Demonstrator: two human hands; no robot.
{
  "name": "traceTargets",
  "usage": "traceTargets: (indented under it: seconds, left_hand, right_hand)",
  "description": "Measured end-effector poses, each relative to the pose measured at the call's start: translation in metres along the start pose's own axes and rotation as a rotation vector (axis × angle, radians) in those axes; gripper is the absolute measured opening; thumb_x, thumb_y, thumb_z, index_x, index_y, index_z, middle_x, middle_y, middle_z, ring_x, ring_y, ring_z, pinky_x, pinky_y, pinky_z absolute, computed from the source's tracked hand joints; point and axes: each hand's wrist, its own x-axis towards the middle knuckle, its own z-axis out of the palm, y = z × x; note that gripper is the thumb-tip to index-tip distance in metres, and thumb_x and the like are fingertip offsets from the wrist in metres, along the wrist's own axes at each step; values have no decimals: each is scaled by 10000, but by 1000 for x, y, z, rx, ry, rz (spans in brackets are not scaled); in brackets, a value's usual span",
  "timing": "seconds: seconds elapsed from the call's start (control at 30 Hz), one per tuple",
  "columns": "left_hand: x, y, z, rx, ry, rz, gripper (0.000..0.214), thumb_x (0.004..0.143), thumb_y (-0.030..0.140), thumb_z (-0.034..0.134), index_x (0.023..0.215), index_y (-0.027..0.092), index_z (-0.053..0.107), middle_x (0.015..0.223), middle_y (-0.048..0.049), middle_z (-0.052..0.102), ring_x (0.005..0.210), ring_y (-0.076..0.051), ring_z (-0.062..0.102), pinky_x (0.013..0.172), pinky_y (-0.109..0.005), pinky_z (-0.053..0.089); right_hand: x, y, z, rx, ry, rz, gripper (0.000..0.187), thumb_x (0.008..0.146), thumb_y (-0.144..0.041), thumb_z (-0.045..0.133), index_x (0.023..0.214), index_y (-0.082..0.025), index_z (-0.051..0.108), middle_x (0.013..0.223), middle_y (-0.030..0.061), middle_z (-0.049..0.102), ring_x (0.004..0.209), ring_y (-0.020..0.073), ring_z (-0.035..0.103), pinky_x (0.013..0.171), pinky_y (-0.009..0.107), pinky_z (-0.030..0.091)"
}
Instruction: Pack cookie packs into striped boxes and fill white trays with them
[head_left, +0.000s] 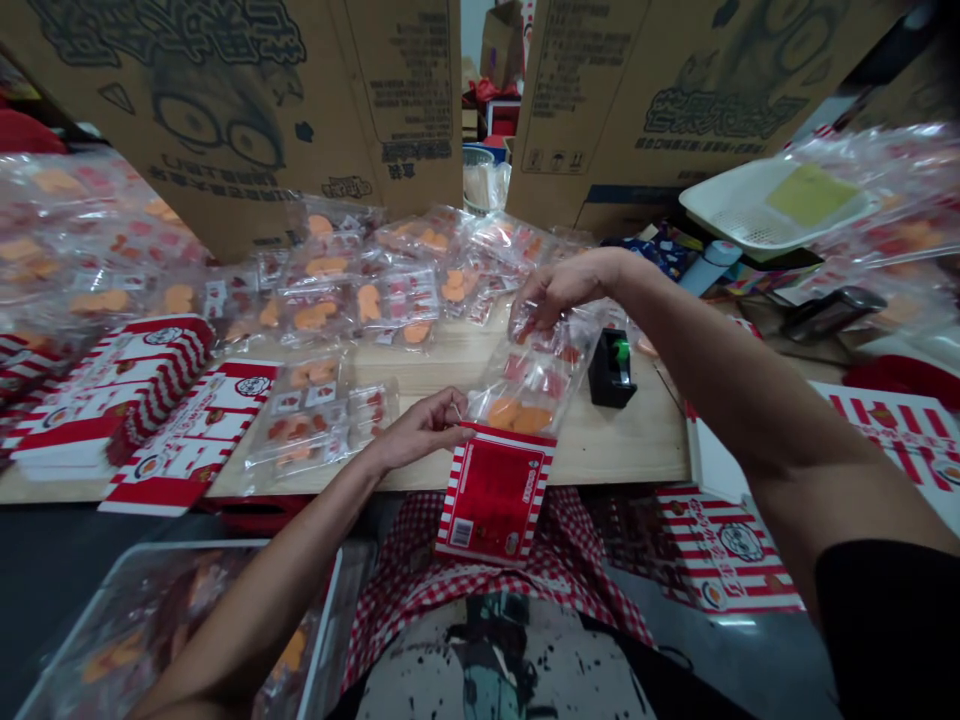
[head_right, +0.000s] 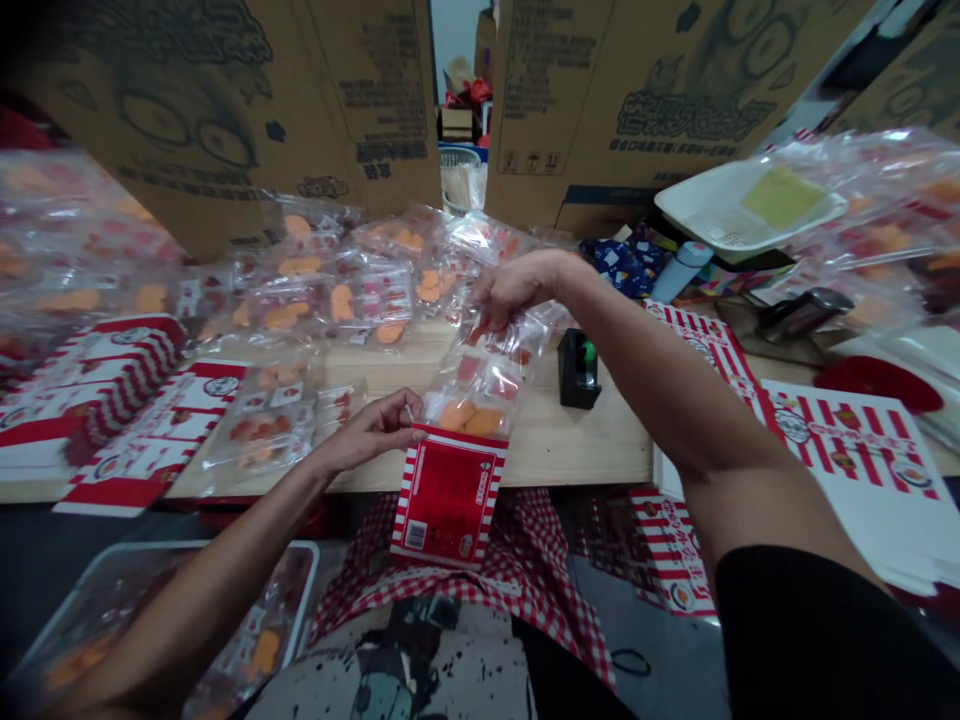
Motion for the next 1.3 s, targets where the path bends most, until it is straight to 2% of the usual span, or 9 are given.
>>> traceTargets:
  seconds: [0.1,0.2,0.43,0.53,0.73,0.83,0.97,1.17,1.3]
  left_hand:
    - [-3,3,-3,87,7,-11,358,821,395,805,868,165,536,705,42,606,601,-73,533,600,-195,408]
    - [-2,0,-1,80,30,-15,350,822,400,799,902,168,548,734,33,622,635,-88,570,634,-208,430]
    - [-1,-19,6,-110,159,32,790,782,323,839,1403,283,352,1033,-24,718,933,-192,720,873,-318,523]
    - [-8,-23,-1,-84,210,25,954,801,313,826,1547,297,231,1071,-45,718,956,-196,709,892,-326,519]
    - [-18,-21,-8,-66,256,21,1032,825,319,807,1621,329,151,1081,-50,700,906,-188,691,853,-310,517]
    - [-14,-22,-6,-27,251,9,1040,817,319,811,1626,327,158,983,-18,687,838,-171,669,798,-276,505]
    - [-10,-30,-5,7,246,16,893,823,353,796,1561,290,297,1022,-28,681,889,-177,664,816,-280,500]
    - [-17,-38,-14,121,326,-3,495,822,445,781,1201,189,592,931,-4,651,832,-152,612,750,-243,457]
    - [-17,-32,-16,259,235,-68,373,832,492,760,913,150,637,758,23,589,676,-118,522,644,-224,385]
  right_hand:
    - [2,-2,-3,156,10,-70,379,509,-44,903,866,-50,776,701,45,738,598,184,702,529,263,581]
    - [10,-4,3,147,-72,-127,386,568,-91,896,934,-78,772,713,34,742,586,159,687,516,242,568]
    - [53,8,71,-34,-331,-126,328,706,-181,815,1010,-120,708,790,29,735,649,150,664,590,249,548]
    - [56,27,93,30,-188,-228,376,766,-251,781,1089,-149,618,807,4,692,660,137,629,577,231,503]
    - [48,71,109,-161,413,-433,272,928,-254,566,1175,-157,624,747,-9,642,666,129,550,640,236,416]
    - [56,78,124,-277,319,-420,325,864,-117,526,1126,-155,715,728,-12,641,643,123,527,644,238,399]
    - [60,75,135,-271,97,-409,380,866,-130,527,1193,-145,721,693,-26,620,603,115,505,613,229,391]
    - [47,74,156,-253,486,-498,291,860,-142,524,1071,-184,720,920,56,707,783,177,611,719,273,454]
    - [48,73,170,-281,257,-482,240,848,-132,526,974,-179,724,874,35,721,744,158,616,699,254,438]
